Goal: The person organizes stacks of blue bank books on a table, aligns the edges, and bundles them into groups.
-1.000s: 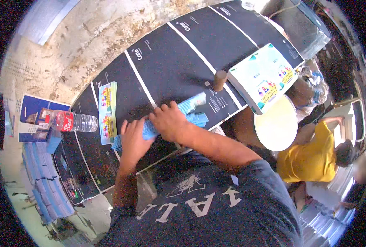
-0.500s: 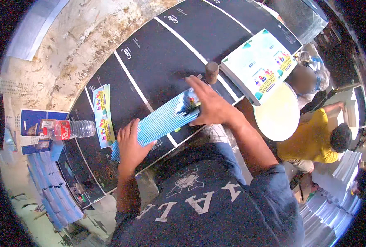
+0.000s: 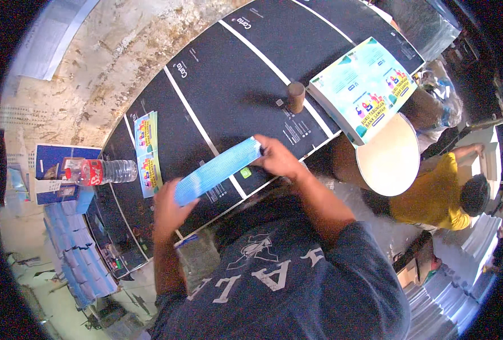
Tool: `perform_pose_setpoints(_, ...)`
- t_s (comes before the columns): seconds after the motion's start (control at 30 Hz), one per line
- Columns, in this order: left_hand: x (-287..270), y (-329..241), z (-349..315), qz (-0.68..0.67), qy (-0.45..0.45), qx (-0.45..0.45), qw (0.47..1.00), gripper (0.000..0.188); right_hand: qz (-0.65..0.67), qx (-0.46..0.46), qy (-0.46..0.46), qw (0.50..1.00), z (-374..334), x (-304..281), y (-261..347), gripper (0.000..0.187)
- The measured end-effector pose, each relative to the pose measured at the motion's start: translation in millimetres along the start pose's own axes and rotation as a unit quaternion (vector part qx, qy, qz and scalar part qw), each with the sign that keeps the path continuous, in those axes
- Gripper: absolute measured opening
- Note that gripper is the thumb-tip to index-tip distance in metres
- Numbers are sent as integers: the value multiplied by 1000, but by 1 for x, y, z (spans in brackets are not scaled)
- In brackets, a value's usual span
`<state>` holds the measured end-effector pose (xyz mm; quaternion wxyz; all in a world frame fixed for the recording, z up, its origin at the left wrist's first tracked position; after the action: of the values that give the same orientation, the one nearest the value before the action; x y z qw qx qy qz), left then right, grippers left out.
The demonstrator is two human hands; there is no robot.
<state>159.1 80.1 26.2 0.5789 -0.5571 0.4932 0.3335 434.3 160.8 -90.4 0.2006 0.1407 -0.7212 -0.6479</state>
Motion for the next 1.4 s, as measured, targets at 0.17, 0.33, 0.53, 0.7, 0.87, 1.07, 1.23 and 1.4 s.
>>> perform_pose_setpoints(0.17, 27, 70, -42, -312, -60, -103, 943, 69, 0, 16, -13, 1000, -10, -33, 2, 40)
perform_pose_setpoints(0.33, 101, 72, -52, -513, -192, -69, 834, 58, -128, -43, -37, 990, -21, -23, 42, 108)
perform_pose_setpoints(0.53, 113, 75, -57, -448, -225, -129, 856, 45, -204, -17, -26, 978, -25, -38, 41, 96)
perform_pose_setpoints(0.7, 127, 65, -56, -511, -186, -146, 826, 47, -174, -15, -81, 981, -29, -28, 33, 80)
perform_pose_setpoints(0.87, 128, 66, -51, -374, -213, -179, 885, 41, -293, -40, -49, 954, -26, -42, 21, 61)
perform_pose_setpoints(1.07, 113, 73, -19, -496, -295, -142, 804, 48, -267, 68, -52, 960, -26, -33, 28, 39)
perform_pose_setpoints(1.23, 75, 97, 32, -586, -329, -153, 724, 38, -251, 151, -78, 953, -61, 4, -5, 41)
perform_pose_setpoints(1.4, 62, 96, 105, -86, -315, -237, 915, 40, -143, 278, 33, 949, -94, 67, -36, 48)
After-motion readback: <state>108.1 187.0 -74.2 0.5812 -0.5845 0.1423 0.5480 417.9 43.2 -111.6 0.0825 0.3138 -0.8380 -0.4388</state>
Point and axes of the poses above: each hand's wrist, its own z-axis towards the middle knuckle, its own x-axis out of the palm, y = z × x, the point moved 6 cm from there along z, towards the middle knuckle, and after that the axes turned 5 degrees about x, right-handed, at the moved point
